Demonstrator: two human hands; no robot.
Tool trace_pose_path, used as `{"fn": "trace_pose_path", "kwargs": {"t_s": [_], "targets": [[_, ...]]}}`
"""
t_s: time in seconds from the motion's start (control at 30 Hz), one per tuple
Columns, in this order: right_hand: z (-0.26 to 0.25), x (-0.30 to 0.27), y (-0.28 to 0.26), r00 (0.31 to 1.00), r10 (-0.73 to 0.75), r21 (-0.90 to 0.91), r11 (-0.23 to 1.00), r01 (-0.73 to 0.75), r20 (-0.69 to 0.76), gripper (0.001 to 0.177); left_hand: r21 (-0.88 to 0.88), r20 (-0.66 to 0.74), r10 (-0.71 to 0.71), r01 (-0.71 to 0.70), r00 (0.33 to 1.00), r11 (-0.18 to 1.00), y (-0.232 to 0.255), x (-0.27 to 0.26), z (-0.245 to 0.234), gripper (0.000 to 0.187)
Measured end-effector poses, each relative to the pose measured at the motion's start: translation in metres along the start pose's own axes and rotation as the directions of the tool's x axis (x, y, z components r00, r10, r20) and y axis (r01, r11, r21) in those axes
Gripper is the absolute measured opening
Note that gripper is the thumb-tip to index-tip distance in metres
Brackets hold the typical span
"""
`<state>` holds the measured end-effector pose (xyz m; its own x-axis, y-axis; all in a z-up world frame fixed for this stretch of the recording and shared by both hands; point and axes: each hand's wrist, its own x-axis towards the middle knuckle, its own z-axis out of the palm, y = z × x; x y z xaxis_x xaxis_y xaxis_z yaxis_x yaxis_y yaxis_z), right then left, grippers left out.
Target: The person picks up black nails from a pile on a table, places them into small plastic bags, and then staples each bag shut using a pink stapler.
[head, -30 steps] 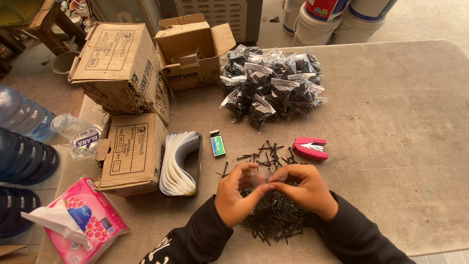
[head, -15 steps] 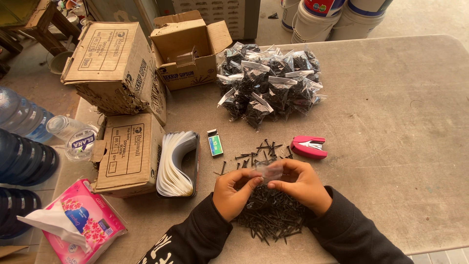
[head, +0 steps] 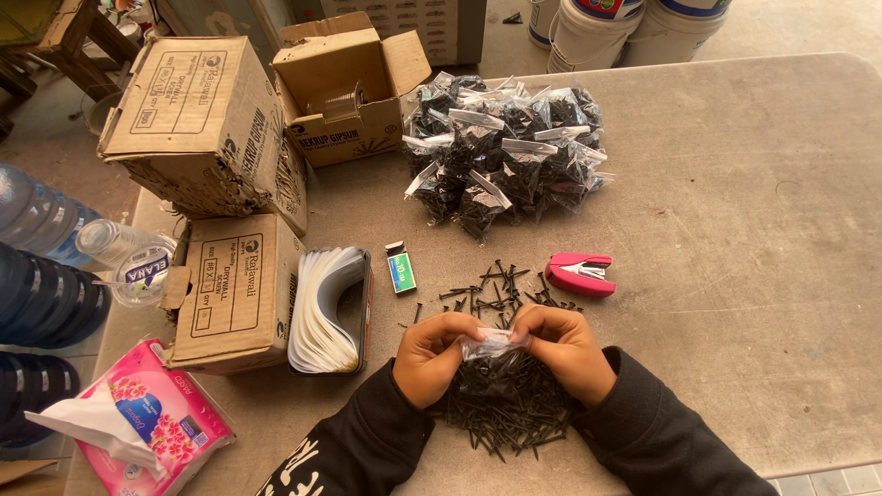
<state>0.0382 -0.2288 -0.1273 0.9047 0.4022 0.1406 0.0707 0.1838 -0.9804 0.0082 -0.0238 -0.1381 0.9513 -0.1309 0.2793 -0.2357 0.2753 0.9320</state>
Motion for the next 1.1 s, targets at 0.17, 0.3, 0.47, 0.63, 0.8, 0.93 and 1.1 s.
{"fn": "trace_pose_path", "kwargs": {"t_s": [0.17, 0.3, 0.47, 0.63, 0.8, 0.93, 1.1], "targets": [[0.002, 0.0, -0.005, 0.997, 0.013, 0.038, 0.999, -0.016, 0.082, 0.004, 0.132, 0.065, 0.047, -0.055, 0.997, 0.99, 0.01, 0.002, -0.004, 0.025], [0.001, -0.001, -0.004, 0.996, 0.059, 0.011, 0.998, -0.06, 0.072, 0.027, 0.085, 0.062, 0.047, -0.052, 0.997, 0.995, 0.021, 0.003, 0.001, 0.007], [0.001, -0.001, 0.005, 0.997, 0.065, 0.202, 0.977, -0.069, 0.028, 0.007, 0.192, 0.078, 0.111, -0.124, 0.991, 0.974, 0.026, 0.004, -0.003, 0.011], [-0.001, 0.002, -0.001, 0.995, 0.04, 0.281, 0.958, -0.063, 0.089, 0.006, 0.31, 0.085, 0.138, -0.157, 0.987, 0.938, 0.03, 0.003, -0.006, 0.017], [-0.006, 0.001, 0.006, 0.996, 0.057, 0.223, 0.972, -0.072, 0.072, 0.022, 0.309, 0.225, 0.233, -0.296, 0.946, 0.904, 0.029, 0.005, -0.011, 0.028], [-0.002, 0.002, 0.004, 0.994, 0.089, 0.273, 0.957, -0.102, 0.059, 0.024, 0.295, 0.271, 0.252, -0.329, 0.929, 0.897, 0.035, 0.005, -0.011, 0.026], [0.006, 0.001, -0.021, 0.992, -0.034, 0.0, 0.999, 0.034, 0.122, 0.021, 0.406, 0.184, 0.205, -0.264, 0.961, 0.875, 0.04, 0.005, -0.006, 0.02]]}}
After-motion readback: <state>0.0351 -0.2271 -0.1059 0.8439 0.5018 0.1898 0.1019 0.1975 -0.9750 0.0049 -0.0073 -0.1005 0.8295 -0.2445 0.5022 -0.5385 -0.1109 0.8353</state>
